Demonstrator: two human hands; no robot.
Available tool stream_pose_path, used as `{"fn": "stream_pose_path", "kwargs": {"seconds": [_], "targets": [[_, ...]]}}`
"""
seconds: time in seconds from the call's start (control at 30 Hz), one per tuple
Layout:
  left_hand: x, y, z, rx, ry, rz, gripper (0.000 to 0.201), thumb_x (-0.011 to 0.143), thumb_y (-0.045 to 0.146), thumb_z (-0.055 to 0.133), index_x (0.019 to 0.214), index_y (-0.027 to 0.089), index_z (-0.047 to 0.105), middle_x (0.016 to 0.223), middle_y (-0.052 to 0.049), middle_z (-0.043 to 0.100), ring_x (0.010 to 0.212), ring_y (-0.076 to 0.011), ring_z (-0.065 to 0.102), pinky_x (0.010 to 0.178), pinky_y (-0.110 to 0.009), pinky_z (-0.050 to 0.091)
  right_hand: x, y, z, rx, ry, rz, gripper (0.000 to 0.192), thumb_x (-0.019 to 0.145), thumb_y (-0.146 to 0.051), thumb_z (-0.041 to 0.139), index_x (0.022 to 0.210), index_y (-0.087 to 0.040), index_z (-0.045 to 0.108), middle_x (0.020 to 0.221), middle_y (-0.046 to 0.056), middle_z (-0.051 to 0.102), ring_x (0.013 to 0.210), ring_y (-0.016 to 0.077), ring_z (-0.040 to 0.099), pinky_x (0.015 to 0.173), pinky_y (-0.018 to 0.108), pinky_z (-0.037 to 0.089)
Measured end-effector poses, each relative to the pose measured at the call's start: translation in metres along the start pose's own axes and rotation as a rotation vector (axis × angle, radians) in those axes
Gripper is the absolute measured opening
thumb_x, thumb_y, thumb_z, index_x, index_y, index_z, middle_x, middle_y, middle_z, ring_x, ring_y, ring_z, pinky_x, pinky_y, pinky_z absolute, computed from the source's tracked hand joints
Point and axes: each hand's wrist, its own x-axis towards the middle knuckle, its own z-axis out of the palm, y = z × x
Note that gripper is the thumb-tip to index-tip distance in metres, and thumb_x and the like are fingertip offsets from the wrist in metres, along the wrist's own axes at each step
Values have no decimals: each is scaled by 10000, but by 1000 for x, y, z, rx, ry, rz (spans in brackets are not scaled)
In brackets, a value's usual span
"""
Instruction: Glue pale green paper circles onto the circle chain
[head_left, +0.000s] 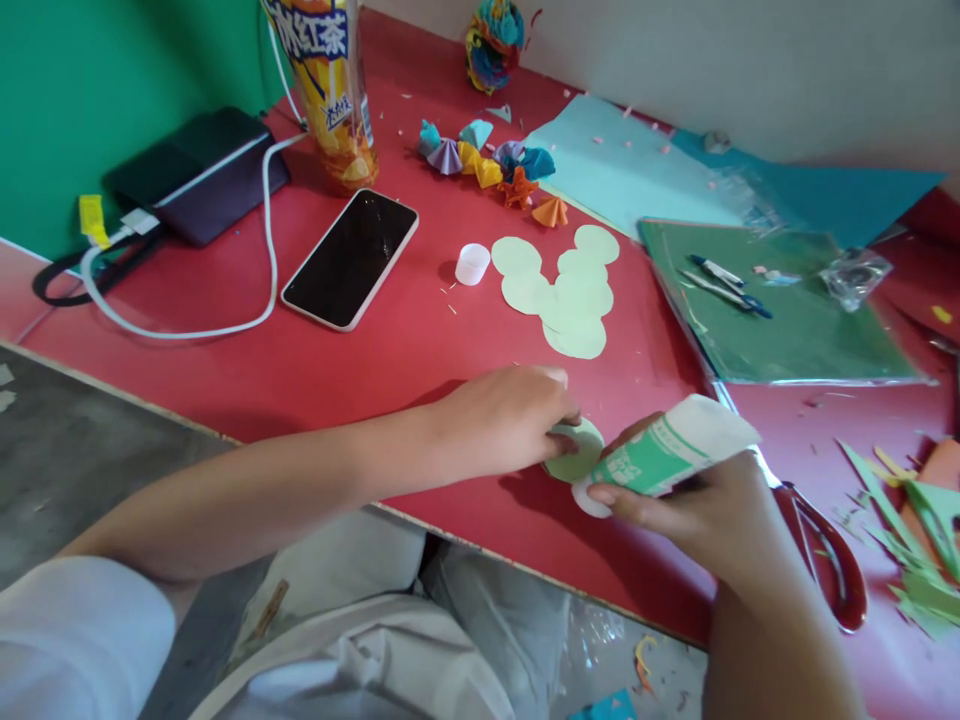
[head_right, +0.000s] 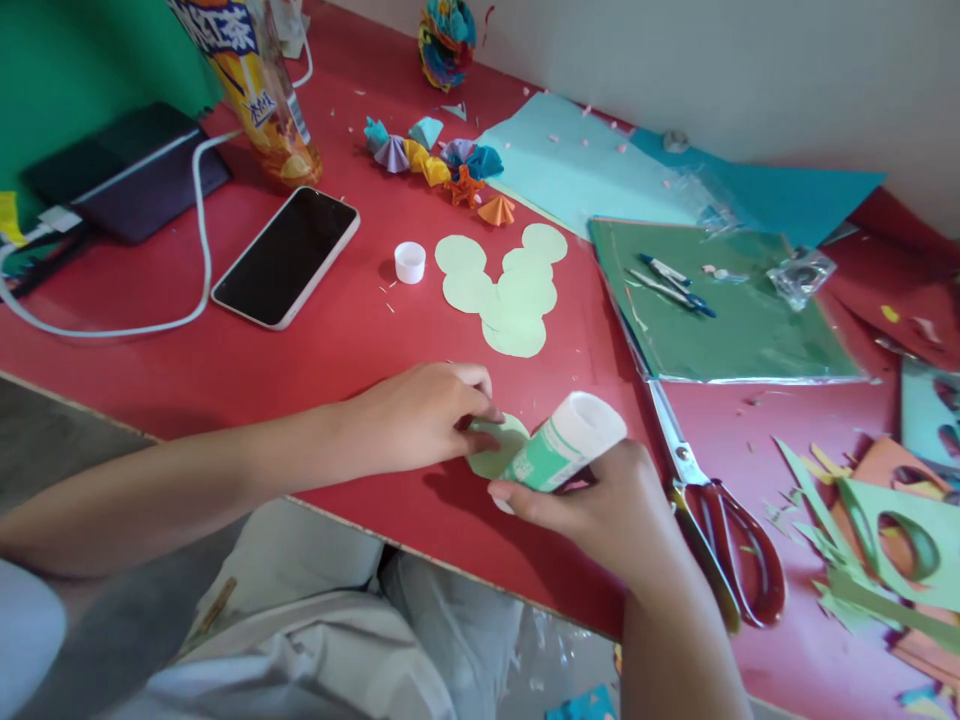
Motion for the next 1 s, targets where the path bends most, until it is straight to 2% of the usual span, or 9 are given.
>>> {"fn": "stream_pose_path", "kwargs": {"seconds": [0.1, 0.2, 0.33, 0.53, 0.67, 0.77, 0.87, 1.0], "targets": [[1, 0, 1, -4, -1, 1, 134, 793, 207, 577, 828, 162, 698, 805, -37, 577, 668, -138, 552, 518, -255, 347, 1, -6, 1, -52, 48, 97, 383, 565, -565, 727, 516, -224, 558, 457, 8, 569, 436, 185, 537, 387, 303, 400], [1, -1, 2, -4, 4, 10, 129, 781, 193, 583, 832, 170, 700, 814, -39, 579, 675, -141, 556, 533, -256, 355, 2, -14, 3, -39, 99, 151, 394, 570, -593, 706, 559, -227, 559, 439, -18, 538, 416, 159, 507, 370, 280, 362], [1, -2, 2, -8, 17, 13, 109, 776, 192, 590, 794, 160, 692, 814, -38, 593, 671, -137, 562, 547, -256, 369, 1, -17, 2, -84, 132, 150, 417, 580, -596, 699, 554, -223, 514, 415, -26, 490, 378, 131, 439, 337, 265, 299], [1, -2, 1, -6, 28, 18, 104, 777, 182, 589, 761, 157, 688, 777, -26, 594, 602, -107, 523, 525, -245, 363, 0, -5, -3, -154, 196, 45, 396, 641, -511, 705, 546, -226, 447, 398, -39, 431, 352, 96, 350, 299, 240, 254], [1, 0, -1, -12, 33, 4, 114, 788, 236, 609, 806, 157, 689, 799, -23, 600, 611, -101, 524, 545, -244, 373, 0, -2, -9, -162, 176, 82, 395, 668, -516, 677, 540, -227, 439, 413, -36, 414, 369, 104, 357, 319, 246, 276], [0, 2, -3, 70, 46, 2, 145, 794, 291, 610, 846, 176, 681, 846, -18, 615, 688, -124, 552, 518, -242, 352, 1, 0, -16, -96, 159, 130, 366, 681, -506, 664, 557, -228, 462, 445, -28, 437, 388, 115, 371, 338, 256, 282], [0, 4, -3, 170, 81, 102, 130, 817, 253, 579, 882, 197, 677, 919, -25, 622, 869, -164, 560, 575, -245, 387, 2, 1, -25, 33, 139, 120, 283, 696, -462, 657, 615, -232, 513, 510, -16, 505, 440, 142, 441, 372, 270, 333], [2, 5, 1, 188, 73, 318, 146, 847, 198, 535, 855, 183, 680, 959, -47, 626, 944, -171, 551, 825, -297, 420, 4, 3, -33, 110, 173, 110, 186, 704, -363, 627, 638, -235, 509, 579, -4, 550, 508, 166, 504, 435, 288, 392]]}}
